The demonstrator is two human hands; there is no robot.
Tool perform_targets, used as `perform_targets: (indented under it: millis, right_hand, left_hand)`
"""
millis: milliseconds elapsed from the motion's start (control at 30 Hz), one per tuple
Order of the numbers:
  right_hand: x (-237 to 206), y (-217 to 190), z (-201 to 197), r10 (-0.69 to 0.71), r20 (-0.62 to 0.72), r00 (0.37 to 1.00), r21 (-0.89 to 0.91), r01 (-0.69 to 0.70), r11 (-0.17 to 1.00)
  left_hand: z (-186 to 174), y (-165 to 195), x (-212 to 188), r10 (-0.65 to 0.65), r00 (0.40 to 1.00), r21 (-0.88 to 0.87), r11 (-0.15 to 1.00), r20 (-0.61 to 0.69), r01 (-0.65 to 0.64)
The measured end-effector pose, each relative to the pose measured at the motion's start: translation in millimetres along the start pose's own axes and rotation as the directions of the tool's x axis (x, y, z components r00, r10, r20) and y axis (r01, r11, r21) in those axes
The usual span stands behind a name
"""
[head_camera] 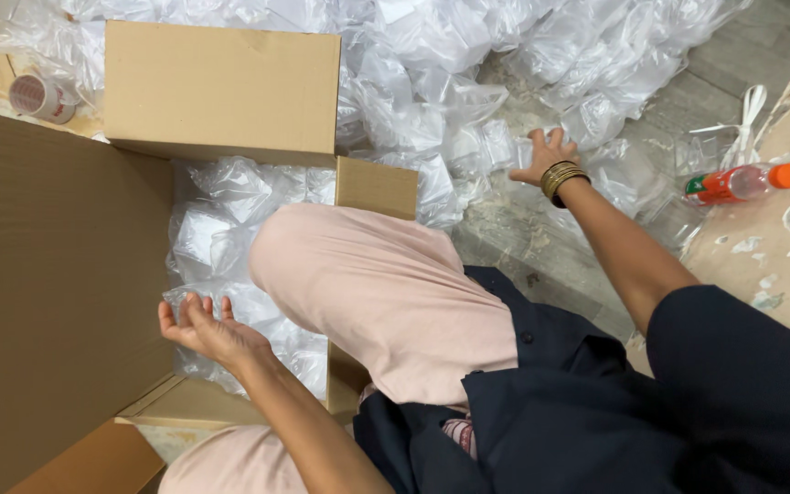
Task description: The person sits on the floor and wraps clear plastic containers in thin plastic bags one at a time, then places the wrapped containers into a cardboard box lined with plastic, arranging them in rows to fill the box.
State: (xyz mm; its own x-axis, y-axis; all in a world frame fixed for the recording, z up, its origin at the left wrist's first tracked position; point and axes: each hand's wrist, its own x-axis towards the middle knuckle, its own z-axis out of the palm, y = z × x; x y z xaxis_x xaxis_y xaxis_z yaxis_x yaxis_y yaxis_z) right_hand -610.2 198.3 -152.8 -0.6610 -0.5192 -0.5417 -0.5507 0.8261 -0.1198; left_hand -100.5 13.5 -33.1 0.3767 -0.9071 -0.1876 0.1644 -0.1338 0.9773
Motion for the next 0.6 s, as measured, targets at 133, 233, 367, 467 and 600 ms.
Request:
perform_targets:
  millis: [133, 233, 367, 467, 600]
  right_hand:
    - [-13.6, 16.1, 0.0, 0.076, -0.197, 0.978, 0.185, -0.039, 0.982]
    - [-52.2, 2.5, -21.8, -0.186, -0.624, 0.759, 0.274, 0.435, 0.858]
    - [-131.6, -83.0, -59.4, -0.343, -0.545, 0.765, 0.837, 0.517, -0.177]
    - [-210.8, -148.7, -66.5, -0.605, -0.584, 0.542, 0.772, 0.600, -0.209]
    - [-212.1, -186.1, -68.7, -0.825, -0.525, 0.211, 0.398, 0.917, -0.019]
  left_hand:
    - [9.7, 42.4, -22.5, 0.153, 0.965, -0.116, 0.985, 0.211, -0.130]
    - [33.6, 79.8, -63.3, 0.218, 0.871, -0.204, 0.969, 0.440, -0.140]
    - [89.1, 109.4, -127.7, 0.188, 0.601, -0.193, 0.980, 0.777, -0.058]
    - [114.1, 123.1, -150.5, 0.216, 0.472, -0.064, 0.946, 0.855, -0.317]
    - [97.2, 131.8, -134.8, 0.168, 0.626, -0.240, 0.970, 0.761, 0.032]
